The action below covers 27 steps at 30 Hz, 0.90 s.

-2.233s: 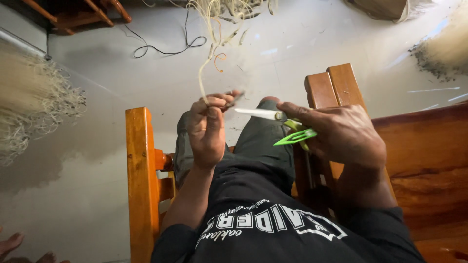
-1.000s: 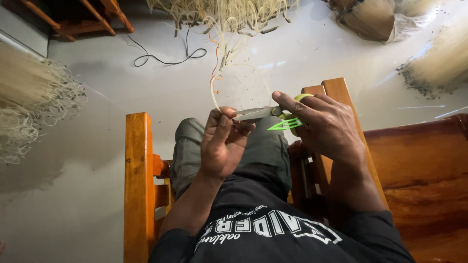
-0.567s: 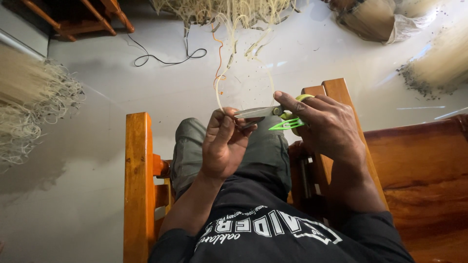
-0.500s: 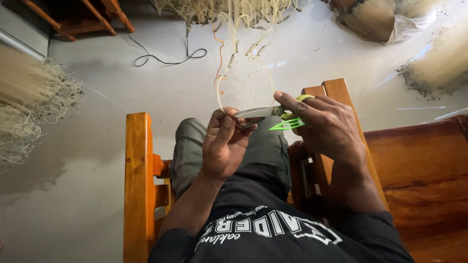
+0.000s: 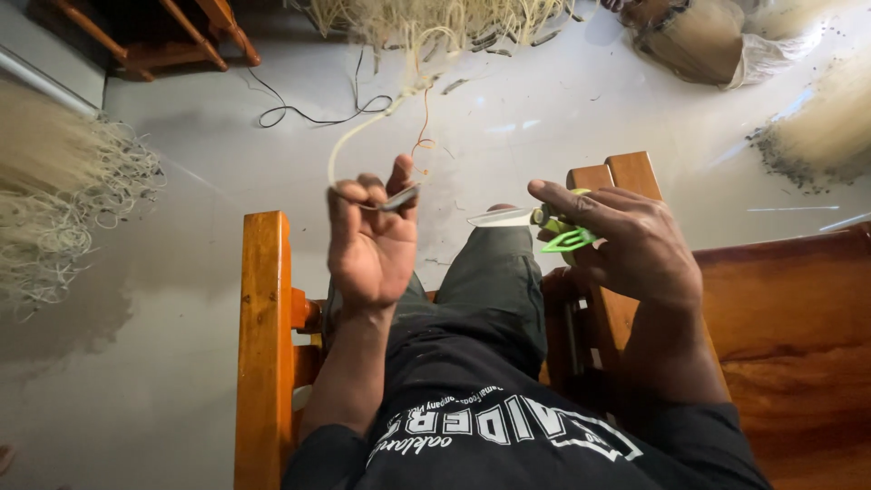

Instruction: Repairing a fishing net using a plastic shuttle and scissors

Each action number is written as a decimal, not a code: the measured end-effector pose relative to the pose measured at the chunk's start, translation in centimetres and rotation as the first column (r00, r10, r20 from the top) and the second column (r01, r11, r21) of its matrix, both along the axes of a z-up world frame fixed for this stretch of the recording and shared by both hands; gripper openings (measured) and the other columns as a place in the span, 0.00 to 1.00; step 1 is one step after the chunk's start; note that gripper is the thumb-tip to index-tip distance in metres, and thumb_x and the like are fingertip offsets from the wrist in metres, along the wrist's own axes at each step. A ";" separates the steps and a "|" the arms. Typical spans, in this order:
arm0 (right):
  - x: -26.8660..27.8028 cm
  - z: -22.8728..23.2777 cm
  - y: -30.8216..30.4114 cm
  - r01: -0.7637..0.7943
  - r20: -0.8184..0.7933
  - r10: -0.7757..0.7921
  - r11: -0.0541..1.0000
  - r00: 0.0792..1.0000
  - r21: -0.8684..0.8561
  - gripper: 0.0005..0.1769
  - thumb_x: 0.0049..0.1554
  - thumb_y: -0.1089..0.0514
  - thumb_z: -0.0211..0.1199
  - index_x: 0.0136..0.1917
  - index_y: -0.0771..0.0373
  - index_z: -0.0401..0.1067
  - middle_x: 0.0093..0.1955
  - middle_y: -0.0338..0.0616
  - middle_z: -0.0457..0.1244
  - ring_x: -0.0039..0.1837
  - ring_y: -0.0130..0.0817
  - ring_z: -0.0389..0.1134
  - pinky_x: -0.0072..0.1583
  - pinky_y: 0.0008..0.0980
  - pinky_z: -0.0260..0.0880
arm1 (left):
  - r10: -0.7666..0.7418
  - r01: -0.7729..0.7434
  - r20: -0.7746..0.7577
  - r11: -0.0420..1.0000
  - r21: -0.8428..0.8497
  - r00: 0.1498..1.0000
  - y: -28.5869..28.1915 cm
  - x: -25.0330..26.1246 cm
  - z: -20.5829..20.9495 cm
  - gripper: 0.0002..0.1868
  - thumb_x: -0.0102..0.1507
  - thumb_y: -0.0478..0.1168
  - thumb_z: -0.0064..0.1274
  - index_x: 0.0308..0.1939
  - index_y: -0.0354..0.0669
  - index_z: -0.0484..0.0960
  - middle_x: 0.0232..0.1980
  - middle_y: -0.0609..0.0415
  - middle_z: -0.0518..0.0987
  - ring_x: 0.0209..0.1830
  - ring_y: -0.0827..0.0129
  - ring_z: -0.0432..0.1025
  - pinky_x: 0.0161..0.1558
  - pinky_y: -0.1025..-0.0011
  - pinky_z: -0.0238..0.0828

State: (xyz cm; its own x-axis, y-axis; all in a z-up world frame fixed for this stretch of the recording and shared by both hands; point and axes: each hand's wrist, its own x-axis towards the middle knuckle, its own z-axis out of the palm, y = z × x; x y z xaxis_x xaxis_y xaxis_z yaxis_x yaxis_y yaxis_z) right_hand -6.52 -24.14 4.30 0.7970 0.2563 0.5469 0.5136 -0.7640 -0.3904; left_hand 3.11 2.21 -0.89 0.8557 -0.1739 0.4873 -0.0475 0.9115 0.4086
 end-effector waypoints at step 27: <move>1.3 -10.2 -8.9 0.548 -0.559 -0.721 0.684 0.410 -0.481 0.21 0.54 0.56 0.57 0.61 0.51 0.71 0.48 0.58 0.71 0.49 0.62 0.70 0.48 0.54 0.68 | 0.123 -0.126 0.035 0.892 0.434 0.992 2.6 2.0 -2.6 0.35 0.69 0.29 0.47 0.75 0.63 0.55 0.61 0.44 0.69 0.57 0.54 0.72 0.58 0.65 0.66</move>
